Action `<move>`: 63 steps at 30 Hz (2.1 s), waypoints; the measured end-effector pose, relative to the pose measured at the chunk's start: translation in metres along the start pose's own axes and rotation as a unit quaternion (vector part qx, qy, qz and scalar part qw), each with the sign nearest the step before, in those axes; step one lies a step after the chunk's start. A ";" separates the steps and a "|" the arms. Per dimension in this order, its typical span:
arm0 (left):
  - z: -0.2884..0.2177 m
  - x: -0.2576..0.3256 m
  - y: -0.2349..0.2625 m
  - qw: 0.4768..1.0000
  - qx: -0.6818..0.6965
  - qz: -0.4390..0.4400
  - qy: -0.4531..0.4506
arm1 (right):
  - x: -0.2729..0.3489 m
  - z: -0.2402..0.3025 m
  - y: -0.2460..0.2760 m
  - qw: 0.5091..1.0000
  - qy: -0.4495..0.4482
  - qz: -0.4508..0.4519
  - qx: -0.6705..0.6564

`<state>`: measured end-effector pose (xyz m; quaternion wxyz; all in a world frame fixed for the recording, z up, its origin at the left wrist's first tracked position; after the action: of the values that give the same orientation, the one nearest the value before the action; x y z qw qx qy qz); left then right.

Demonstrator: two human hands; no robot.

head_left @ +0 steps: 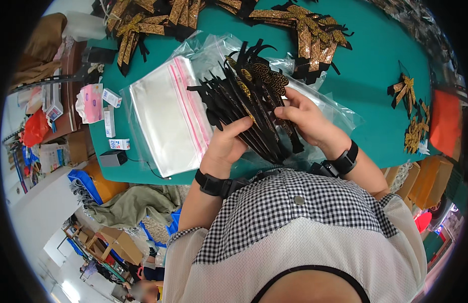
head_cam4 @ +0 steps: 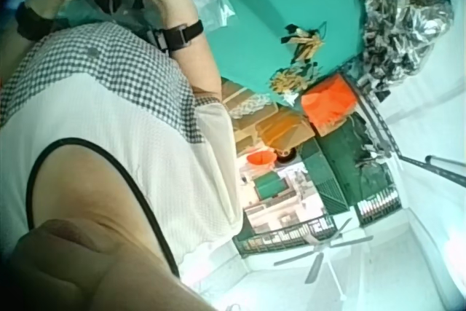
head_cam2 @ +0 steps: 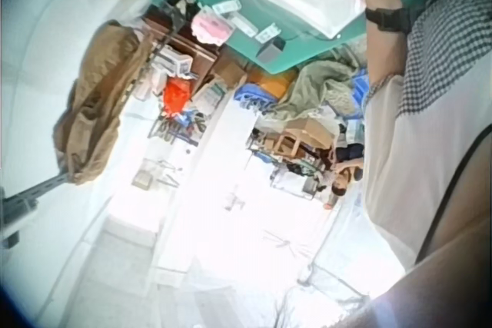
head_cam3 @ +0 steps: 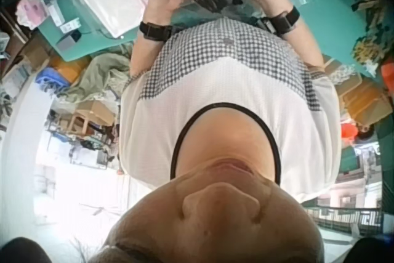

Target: The person gathers gold and black bow-shaped ornaments from a table, stacks them together, and places them into a clear plastic bag. They then seal the bag by pressing the zipper closure and set it aside to begin another set.

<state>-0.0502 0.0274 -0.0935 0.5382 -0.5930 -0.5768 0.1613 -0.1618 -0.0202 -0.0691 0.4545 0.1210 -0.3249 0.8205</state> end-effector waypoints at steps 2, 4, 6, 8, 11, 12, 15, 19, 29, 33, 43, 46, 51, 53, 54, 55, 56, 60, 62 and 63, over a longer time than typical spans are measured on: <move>-0.005 0.002 -0.009 1.000 -0.006 0.017 -0.005 | 0.002 0.006 0.000 1.000 -0.016 -0.009 -0.010; -0.006 0.001 0.002 0.999 -0.024 0.018 -0.009 | 0.004 0.009 0.004 0.999 -0.035 -0.010 0.004; -0.006 0.001 0.005 1.000 -0.017 0.023 0.001 | 0.004 0.006 0.006 0.999 -0.031 -0.002 0.009; -0.004 0.001 -0.001 1.000 -0.010 0.028 0.010 | 0.007 0.004 0.004 0.998 -0.028 -0.008 0.053; -0.008 0.003 -0.005 0.998 0.039 -0.048 -0.010 | 0.006 0.009 -0.013 0.998 0.051 0.004 0.035; -0.009 0.003 -0.006 0.998 0.037 -0.042 -0.017 | 0.003 0.009 -0.014 0.994 0.095 0.004 0.050; -0.010 0.004 -0.004 0.999 0.024 -0.030 -0.014 | 0.002 0.004 -0.014 0.993 0.094 -0.008 0.075; -0.007 0.009 0.004 0.998 -0.054 -0.020 -0.009 | 0.003 -0.002 -0.012 0.996 0.019 0.016 0.084; -0.010 0.016 -0.014 0.999 -0.002 -0.034 -0.011 | 0.013 0.001 0.011 0.980 -0.012 -0.029 0.195; -0.013 0.023 -0.004 0.997 -0.005 -0.060 -0.042 | 0.013 0.004 0.001 0.978 0.095 0.006 0.185; -0.047 0.056 -0.008 0.983 -0.079 -0.091 -0.136 | 0.043 0.003 0.024 0.997 -0.020 -0.006 0.071; -0.039 0.050 -0.015 0.990 -0.086 -0.055 -0.098 | 0.051 0.018 0.017 0.999 -0.008 0.016 0.052; -0.019 0.033 -0.023 0.996 -0.058 -0.022 -0.061 | 0.028 0.018 -0.008 0.998 0.024 0.024 0.044; -0.013 0.026 -0.019 0.999 -0.006 -0.025 -0.047 | 0.018 0.016 -0.018 0.998 0.031 0.047 0.041; -0.012 0.026 -0.017 0.998 -0.019 -0.031 -0.044 | 0.015 0.016 -0.025 0.998 0.026 0.058 0.019; -0.012 0.026 -0.015 0.998 -0.018 -0.033 -0.044 | 0.013 0.015 -0.030 0.997 0.021 0.070 -0.004; -0.012 0.027 -0.014 0.998 -0.004 -0.036 -0.043 | 0.009 0.007 -0.024 0.997 0.009 0.063 0.043; -0.014 0.030 -0.015 0.998 0.027 -0.044 -0.026 | 0.009 -0.001 -0.027 0.998 -0.011 0.064 0.009; -0.016 0.030 -0.012 0.998 -0.001 -0.047 -0.034 | 0.008 0.003 -0.032 0.996 0.040 0.083 0.011; -0.017 0.031 -0.011 0.997 -0.031 -0.049 -0.041 | 0.009 0.005 -0.035 0.996 0.038 0.084 0.012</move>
<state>-0.0331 0.0434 -0.0654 0.5027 -0.5735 -0.6314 0.1403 -0.1385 -0.0045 -0.0465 0.3948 0.0675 -0.3061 0.8637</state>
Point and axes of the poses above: each hand's wrist, its own x-axis away from the middle knuckle, its own y-axis out of the back of the hand, z = x × y, the point moved 8 cm from there along -x, towards the middle knuckle, and after that the axes turned 5 degrees about x, right-handed, at the moved point
